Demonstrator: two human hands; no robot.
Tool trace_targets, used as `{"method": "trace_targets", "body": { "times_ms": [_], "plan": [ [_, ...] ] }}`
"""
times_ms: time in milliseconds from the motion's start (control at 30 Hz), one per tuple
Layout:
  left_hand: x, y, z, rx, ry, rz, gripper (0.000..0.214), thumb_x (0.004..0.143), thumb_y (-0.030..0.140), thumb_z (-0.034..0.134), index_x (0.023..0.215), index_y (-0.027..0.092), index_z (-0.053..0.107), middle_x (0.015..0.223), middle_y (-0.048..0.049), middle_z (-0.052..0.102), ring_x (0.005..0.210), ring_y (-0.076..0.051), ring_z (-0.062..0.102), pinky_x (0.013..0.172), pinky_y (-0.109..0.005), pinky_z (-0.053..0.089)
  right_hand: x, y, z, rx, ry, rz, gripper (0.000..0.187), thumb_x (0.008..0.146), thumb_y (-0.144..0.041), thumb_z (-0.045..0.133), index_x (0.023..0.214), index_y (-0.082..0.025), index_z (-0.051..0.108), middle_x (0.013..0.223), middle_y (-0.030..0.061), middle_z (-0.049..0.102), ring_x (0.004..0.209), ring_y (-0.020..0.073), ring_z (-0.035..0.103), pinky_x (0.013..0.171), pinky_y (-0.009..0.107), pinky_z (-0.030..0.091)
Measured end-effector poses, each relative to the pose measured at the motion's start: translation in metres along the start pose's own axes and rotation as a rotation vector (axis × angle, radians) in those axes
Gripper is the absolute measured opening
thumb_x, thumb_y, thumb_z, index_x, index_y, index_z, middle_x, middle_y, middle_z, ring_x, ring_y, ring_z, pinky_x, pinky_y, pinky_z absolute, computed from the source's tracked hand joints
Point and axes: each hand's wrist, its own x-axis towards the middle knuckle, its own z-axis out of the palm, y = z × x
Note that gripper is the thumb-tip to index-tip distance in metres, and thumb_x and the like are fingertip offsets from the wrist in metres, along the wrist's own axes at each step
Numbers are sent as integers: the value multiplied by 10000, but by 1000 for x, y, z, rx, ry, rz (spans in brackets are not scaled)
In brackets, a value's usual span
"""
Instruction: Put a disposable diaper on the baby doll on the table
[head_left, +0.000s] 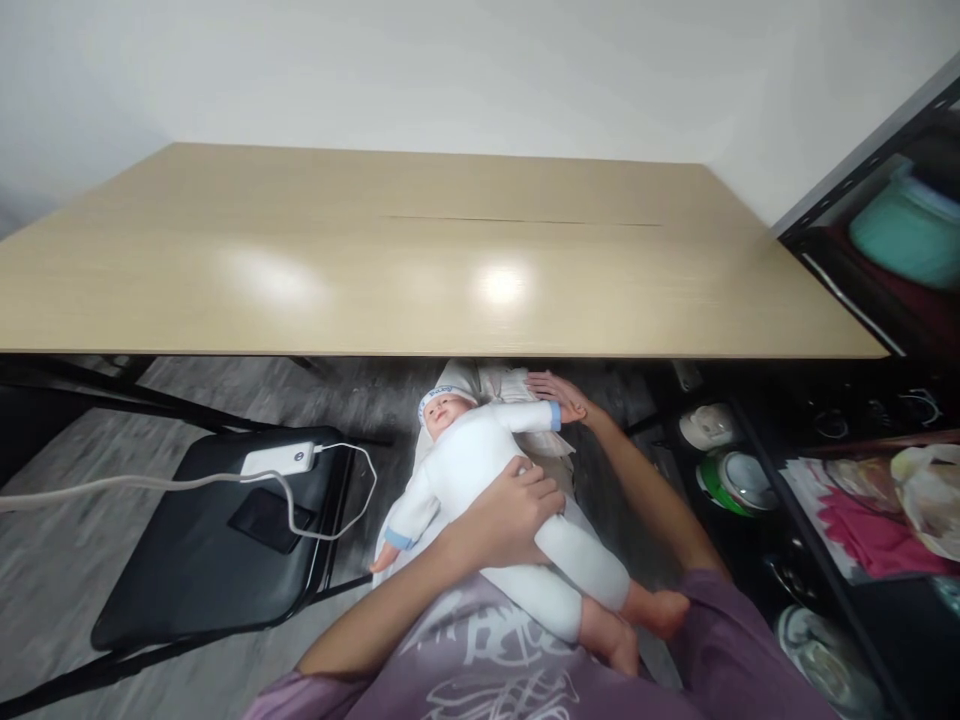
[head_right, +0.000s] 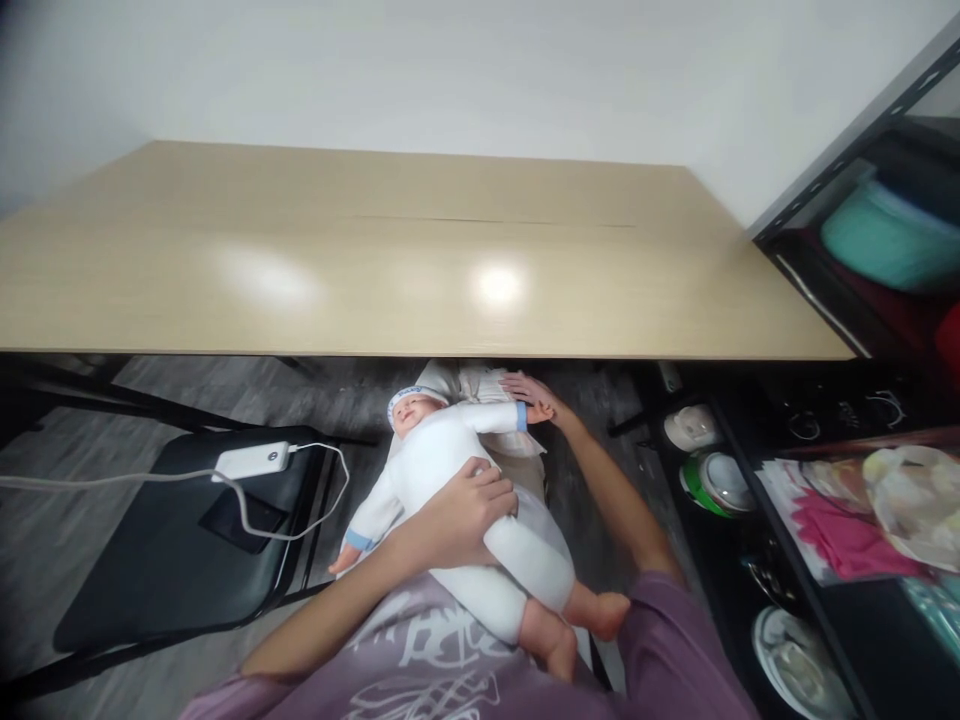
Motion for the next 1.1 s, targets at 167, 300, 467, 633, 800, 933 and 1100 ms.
{"method": "trace_targets", "body": {
  "times_ms": [167, 300, 467, 633, 800, 933, 1100],
  "plan": [
    [0, -4, 0, -82, 73, -7, 448, 973, 590, 821, 1110, 187, 680, 1055, -46, 749, 1040, -254, 652, 1059, -437, 408, -11, 12, -19, 87, -168, -67, 786, 1065, -813, 439, 1399, -174, 753, 1290, 152, 826, 1241, 283, 773, 1114, 408, 593],
    [-7, -4, -11, -213, 128, -29, 460, 983, 603, 821, 1164, 200, 694, 1079, -45, 750, 1106, -246, 654, 1100, -410, 431, -12, -33, 0, -515, -363, -107, 530, 864, -576, 881, 1215, -184, 822, 985, 102, 843, 919, 302, 796, 894, 366, 608],
    [-67, 8, -6, -225, 343, -178, 546, 1022, 497, 794, 1496, 286, 623, 1554, -122, 648, 1489, -328, 568, 1320, -541, 354, -16, -88, 49, -761, -84, -154, 474, 1016, -447, 668, 1386, -155, 723, 1295, 228, 814, 1200, 418, 779, 1001, 451, 567],
    [-161, -10, 56, -229, 868, -803, 509, 1066, 454, 657, 1513, 251, 525, 1591, -188, 576, 1524, -377, 560, 1266, -642, 466, -29, -104, 62, -773, -28, -224, 432, 1069, -491, 593, 1348, -180, 707, 1238, 187, 827, 1122, 374, 787, 943, 391, 535],
    [-190, -41, 86, -610, 693, -1114, 759, 837, 626, 801, 1407, 177, 578, 1388, -178, 747, 1291, -392, 749, 1148, -589, 608, -44, -123, 65, -677, -27, -308, 400, 1063, -490, 614, 1357, -230, 690, 1259, 131, 830, 1111, 338, 772, 925, 358, 507],
    [-181, -33, 59, -615, 642, -1064, 698, 803, 546, 836, 1364, 175, 649, 1321, -158, 812, 1227, -394, 790, 1082, -538, 651, -73, -138, 50, -658, -46, -313, 430, 1057, -532, 631, 1406, -285, 680, 1294, 103, 828, 1180, 348, 757, 926, 364, 515],
    [-173, -16, -20, -465, 591, -869, 530, 925, 544, 757, 1319, 193, 707, 1293, -131, 814, 1181, -347, 791, 1010, -469, 674, -126, -135, -2, -754, 92, -347, 329, 1046, -532, 642, 1233, -275, 729, 1082, 85, 844, 966, 323, 789, 795, 379, 490]
  ]
}}
